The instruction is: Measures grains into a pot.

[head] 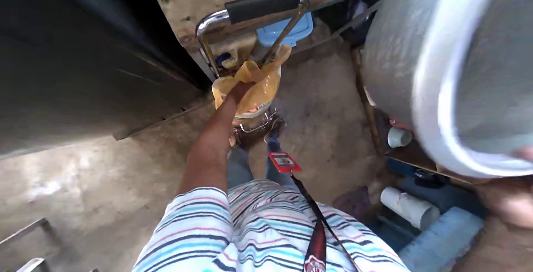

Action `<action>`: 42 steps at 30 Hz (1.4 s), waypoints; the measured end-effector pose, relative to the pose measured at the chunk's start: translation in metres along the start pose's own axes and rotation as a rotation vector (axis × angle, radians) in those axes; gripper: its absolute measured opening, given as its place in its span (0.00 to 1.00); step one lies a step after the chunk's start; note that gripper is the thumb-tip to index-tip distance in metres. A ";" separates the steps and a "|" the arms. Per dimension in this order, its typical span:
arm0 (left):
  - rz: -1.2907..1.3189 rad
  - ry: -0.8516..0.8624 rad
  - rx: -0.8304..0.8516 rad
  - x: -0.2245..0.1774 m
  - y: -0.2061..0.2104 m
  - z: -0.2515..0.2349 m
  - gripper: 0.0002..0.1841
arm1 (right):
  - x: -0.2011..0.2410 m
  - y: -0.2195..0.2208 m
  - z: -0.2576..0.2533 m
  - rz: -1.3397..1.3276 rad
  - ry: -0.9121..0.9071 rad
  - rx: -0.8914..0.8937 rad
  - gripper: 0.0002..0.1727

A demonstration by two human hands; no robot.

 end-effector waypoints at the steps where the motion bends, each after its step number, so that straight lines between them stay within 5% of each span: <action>1: -0.027 -0.014 -0.006 0.002 -0.003 0.000 0.32 | -0.022 -0.002 0.008 -0.004 0.039 -0.061 0.10; 7: 0.250 0.079 0.053 0.006 -0.014 -0.010 0.15 | -0.148 -0.033 0.029 -0.112 0.283 -0.308 0.14; 10: 0.275 0.079 0.067 0.007 -0.025 0.002 0.23 | -0.197 -0.044 0.030 -0.128 0.417 -0.349 0.14; 15: 0.270 0.104 -0.035 0.012 -0.034 0.006 0.21 | -0.247 -0.056 0.023 -0.113 0.531 -0.330 0.13; 24: 0.545 0.064 -0.066 0.025 -0.034 -0.005 0.25 | -0.268 -0.060 0.013 0.005 0.540 -0.243 0.13; 37: 0.680 0.007 -0.198 0.031 -0.046 0.021 0.15 | -0.272 -0.050 -0.007 0.179 0.450 -0.124 0.18; 42: 0.701 0.006 -0.234 0.027 -0.048 0.036 0.20 | -0.275 -0.047 -0.006 0.206 0.465 -0.096 0.21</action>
Point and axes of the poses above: each hand's wrist, its own z-axis away from the middle knuckle, its own y-axis out of the palm, x = y × z, the point moved 10 cm from there along -z, towards the middle knuckle, and after that the axes turned 12 degrees about -x, right-handed, at the moved point
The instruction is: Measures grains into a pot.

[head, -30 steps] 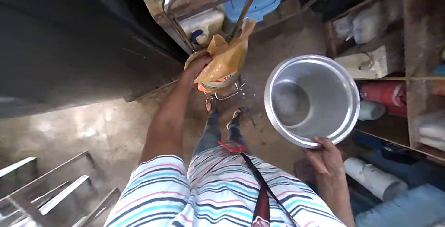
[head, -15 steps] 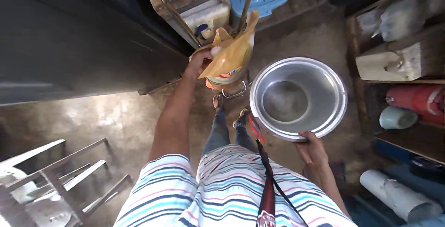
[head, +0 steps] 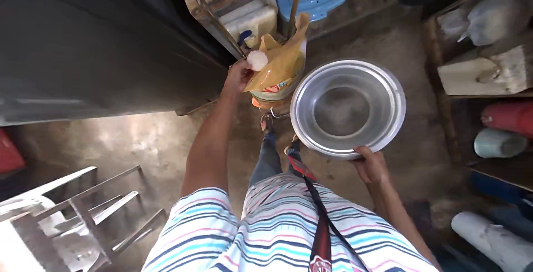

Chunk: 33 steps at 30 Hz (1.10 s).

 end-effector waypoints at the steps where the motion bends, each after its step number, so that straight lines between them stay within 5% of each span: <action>1: 0.020 -0.001 -0.008 -0.003 0.001 0.004 0.18 | -0.001 0.002 0.000 0.009 0.007 0.004 0.21; 6: 0.079 0.101 0.031 -0.038 0.007 0.038 0.22 | -0.011 0.017 -0.005 0.061 0.050 0.031 0.22; 12: -0.350 0.393 0.139 -0.081 0.057 0.133 0.36 | -0.025 0.041 -0.005 0.018 0.100 0.105 0.24; 16: -0.813 0.993 0.065 -0.062 0.112 0.212 0.44 | -0.034 0.052 -0.005 -0.002 0.096 0.164 0.21; 20: -1.033 1.671 0.108 0.001 0.149 0.269 0.27 | -0.042 0.059 -0.011 -0.031 0.165 0.155 0.18; 23: -1.037 1.847 0.231 0.034 0.151 0.279 0.26 | -0.054 0.062 -0.022 -0.108 0.213 0.152 0.14; 25: -1.015 1.726 0.290 0.035 0.150 0.269 0.24 | -0.060 0.065 -0.026 -0.141 0.229 0.173 0.13; 30: -0.692 0.733 0.157 -0.028 0.102 0.197 0.40 | -0.076 0.071 -0.035 -0.245 0.220 0.246 0.12; 33: -0.643 0.435 -0.023 -0.072 0.054 0.134 0.36 | -0.078 0.066 -0.032 -0.263 0.209 0.235 0.14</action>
Point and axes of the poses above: each hand's wrist, its own z-axis away from the middle knuckle, its own y-axis out of the palm, x = y × z, the point moved 10 cm from there along -z, towards the middle knuckle, and after that the axes turned 12 degrees about -x, right-handed, at the moved point
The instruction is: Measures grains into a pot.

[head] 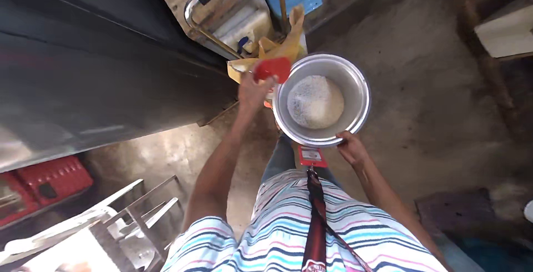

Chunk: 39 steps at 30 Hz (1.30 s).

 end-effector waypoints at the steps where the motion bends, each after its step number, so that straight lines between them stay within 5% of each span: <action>1: -0.060 -0.064 0.000 0.013 -0.011 -0.023 0.34 | 0.001 -0.002 0.003 0.007 0.006 -0.027 0.14; 5: -0.211 -0.475 0.182 0.084 0.003 -0.077 0.31 | -0.004 -0.016 0.010 -0.033 0.006 -0.076 0.16; 8: -0.214 -0.593 0.354 0.102 0.035 -0.099 0.32 | -0.010 -0.028 0.015 -0.068 0.018 -0.138 0.15; 11: -0.231 -0.494 0.242 0.102 0.048 -0.124 0.34 | -0.014 -0.036 0.019 -0.109 0.018 -0.207 0.14; 15: -0.511 -0.231 -0.057 0.076 0.032 -0.138 0.51 | -0.020 -0.046 0.021 -0.175 0.020 -0.247 0.14; 17: -0.669 -0.226 -0.020 0.081 0.044 -0.127 0.57 | -0.023 -0.051 0.019 -0.200 0.033 -0.266 0.13; 20: -0.968 -0.222 0.114 0.098 0.068 -0.118 0.47 | -0.025 -0.056 0.019 -0.234 0.042 -0.300 0.14; 23: -1.103 -0.216 0.018 0.114 0.070 -0.141 0.51 | -0.023 -0.060 0.020 -0.239 0.053 -0.330 0.13; 28: -0.812 -0.418 -0.102 0.130 0.102 -0.135 0.38 | -0.022 -0.070 0.021 -0.242 0.016 -0.392 0.12; 33: -0.904 -0.354 0.042 0.163 0.179 -0.140 0.35 | -0.018 -0.074 0.020 -0.226 -0.007 -0.375 0.14; 39: -0.395 -0.176 0.237 0.130 0.157 -0.106 0.21 | -0.003 -0.067 0.018 -0.187 -0.068 -0.301 0.16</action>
Point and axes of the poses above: each hand's wrist, its own z-axis away from the middle knuckle, its own y-axis out of the palm, x = y × z, the point moved 10 cm from there along -z, towards the middle knuckle, and after that the axes turned 12 degrees about -x, right-handed, at the moved point
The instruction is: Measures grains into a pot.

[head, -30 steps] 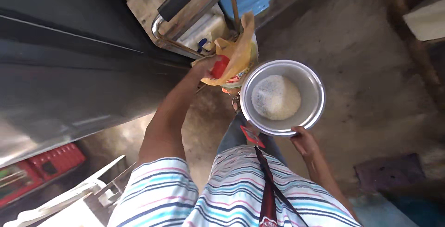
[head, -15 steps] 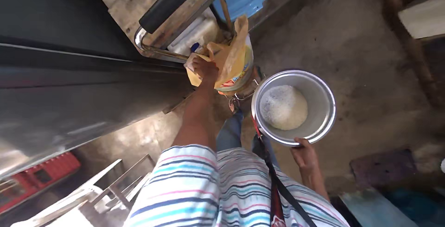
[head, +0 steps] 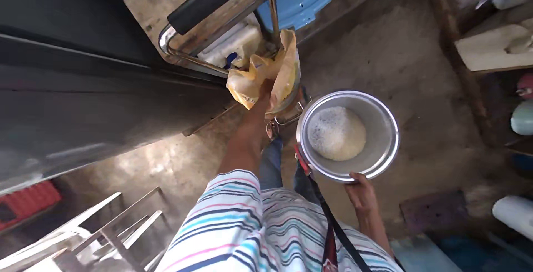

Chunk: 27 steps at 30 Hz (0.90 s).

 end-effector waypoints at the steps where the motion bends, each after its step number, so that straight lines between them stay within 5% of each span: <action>1: -0.010 -0.032 0.065 -0.014 -0.013 0.012 0.21 | 0.004 0.003 0.002 0.012 -0.003 0.007 0.16; 3: -0.210 -0.124 0.362 -0.045 -0.036 0.025 0.23 | 0.011 0.010 0.006 0.039 -0.010 0.010 0.15; 5: 0.015 0.160 0.120 -0.033 -0.041 0.011 0.22 | 0.018 0.015 0.010 0.041 -0.027 0.036 0.16; 6: 0.229 0.169 0.045 -0.017 -0.042 0.001 0.22 | 0.021 0.018 0.011 0.041 -0.038 0.053 0.16; 9: 0.666 -0.112 0.044 0.021 -0.047 -0.013 0.17 | 0.030 0.028 0.015 0.091 -0.073 0.098 0.16; 15: 0.859 -0.118 0.055 0.033 -0.079 0.007 0.11 | 0.039 0.041 0.024 0.145 -0.108 0.143 0.17; 27: 0.940 -0.044 0.001 0.049 -0.103 0.019 0.17 | 0.040 0.051 0.025 0.212 -0.128 0.188 0.18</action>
Point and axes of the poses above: each hand's wrist, its own z-axis away from the middle knuckle, its own y-axis out of the palm, x = y × z, the point moved 10 cm from there along -z, towards the middle knuckle, and after that the axes turned 12 degrees about -x, right-handed, at the moved point
